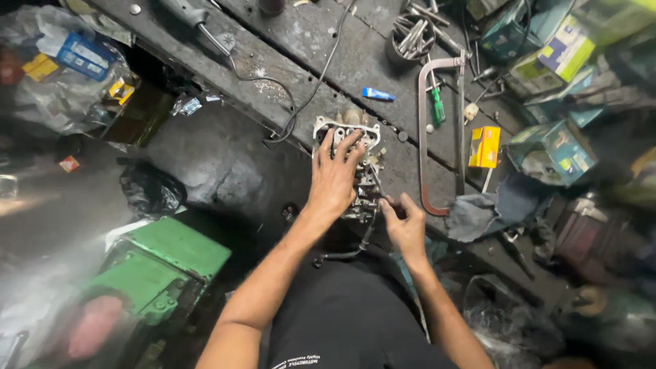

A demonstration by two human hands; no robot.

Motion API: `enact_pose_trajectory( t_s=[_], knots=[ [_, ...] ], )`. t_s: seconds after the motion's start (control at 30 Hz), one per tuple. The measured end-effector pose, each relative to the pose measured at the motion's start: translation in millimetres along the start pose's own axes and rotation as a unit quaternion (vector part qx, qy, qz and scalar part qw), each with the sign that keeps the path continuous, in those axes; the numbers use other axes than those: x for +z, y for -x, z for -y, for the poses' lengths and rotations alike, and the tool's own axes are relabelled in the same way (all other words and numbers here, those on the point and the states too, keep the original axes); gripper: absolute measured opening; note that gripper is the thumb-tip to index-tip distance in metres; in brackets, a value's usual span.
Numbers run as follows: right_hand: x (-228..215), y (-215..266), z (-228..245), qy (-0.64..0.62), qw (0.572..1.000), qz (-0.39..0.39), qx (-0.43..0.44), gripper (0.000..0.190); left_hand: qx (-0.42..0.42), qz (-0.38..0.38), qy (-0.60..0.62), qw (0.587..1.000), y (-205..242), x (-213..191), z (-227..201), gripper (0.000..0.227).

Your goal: The person works on a disassembled engine cylinder head on a cluttered workbench. They use a wrench to tighten bolts on the cylinder head while another person assists nearby. The person occasionally wipes the component with a rag.

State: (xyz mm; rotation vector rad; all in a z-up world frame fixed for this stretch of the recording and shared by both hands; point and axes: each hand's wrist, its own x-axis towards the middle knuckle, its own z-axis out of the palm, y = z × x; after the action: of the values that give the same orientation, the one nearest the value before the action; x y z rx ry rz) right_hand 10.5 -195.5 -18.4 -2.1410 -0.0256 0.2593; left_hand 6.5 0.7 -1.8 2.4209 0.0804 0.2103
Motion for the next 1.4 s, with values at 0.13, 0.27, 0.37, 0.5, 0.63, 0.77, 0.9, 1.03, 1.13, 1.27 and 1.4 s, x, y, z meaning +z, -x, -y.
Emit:
enact_pose_trajectory(
  t_s=[0.13, 0.27, 0.37, 0.5, 0.63, 0.77, 0.9, 1.03, 1.13, 1.27, 1.4],
  knots=[
    [-4, 6, -8, -0.002, 0.997, 0.009, -0.075, 0.025, -0.005, 0.015, 0.003, 1.000, 12, 4, -3, 0.083],
    [-5, 4, -6, 0.013, 0.998, 0.004, -0.056, 0.027, 0.003, 0.003, -0.004, 1.000, 5, -1, 0, 0.081],
    [-5, 0, -10, 0.013, 1.000, 0.001, -0.021, 0.028, 0.006, 0.004, 0.001, 1.000, 3, 0, 0, 0.083],
    [-2, -15, -34, 0.029, 0.999, -0.001, -0.025, 0.024, 0.000, 0.001, -0.008, 1.000, 10, 2, -1, 0.083],
    [-22, -22, -71, -0.001, 0.995, -0.095, 0.006, 0.017, 0.002, 0.006, 0.011, 1.000, 4, -1, 0, 0.083],
    [-46, 9, -107, -0.078, 0.989, -0.109, 0.063, 0.018, 0.005, -0.001, 0.015, 1.000, 7, -1, 1, 0.079],
    [-48, 28, -94, -0.116, 0.989, -0.083, 0.038, 0.016, -0.006, 0.018, -0.018, 1.000, 4, 0, -1, 0.080],
    [-43, 32, -42, -0.060, 0.998, -0.032, 0.011, 0.019, 0.001, 0.009, -0.015, 1.000, 3, 0, -2, 0.077],
    [-44, 33, -8, 0.028, 0.999, 0.008, 0.014, 0.021, 0.002, 0.011, -0.001, 1.000, 5, 0, -3, 0.076],
    [-46, 22, 17, 0.064, 0.997, 0.035, -0.033, 0.020, 0.000, 0.008, -0.006, 1.000, 2, 1, -3, 0.078],
    [-48, 17, 20, 0.049, 0.998, 0.041, -0.029, 0.019, -0.012, 0.011, -0.012, 1.000, 3, 3, -5, 0.078]
  ],
)
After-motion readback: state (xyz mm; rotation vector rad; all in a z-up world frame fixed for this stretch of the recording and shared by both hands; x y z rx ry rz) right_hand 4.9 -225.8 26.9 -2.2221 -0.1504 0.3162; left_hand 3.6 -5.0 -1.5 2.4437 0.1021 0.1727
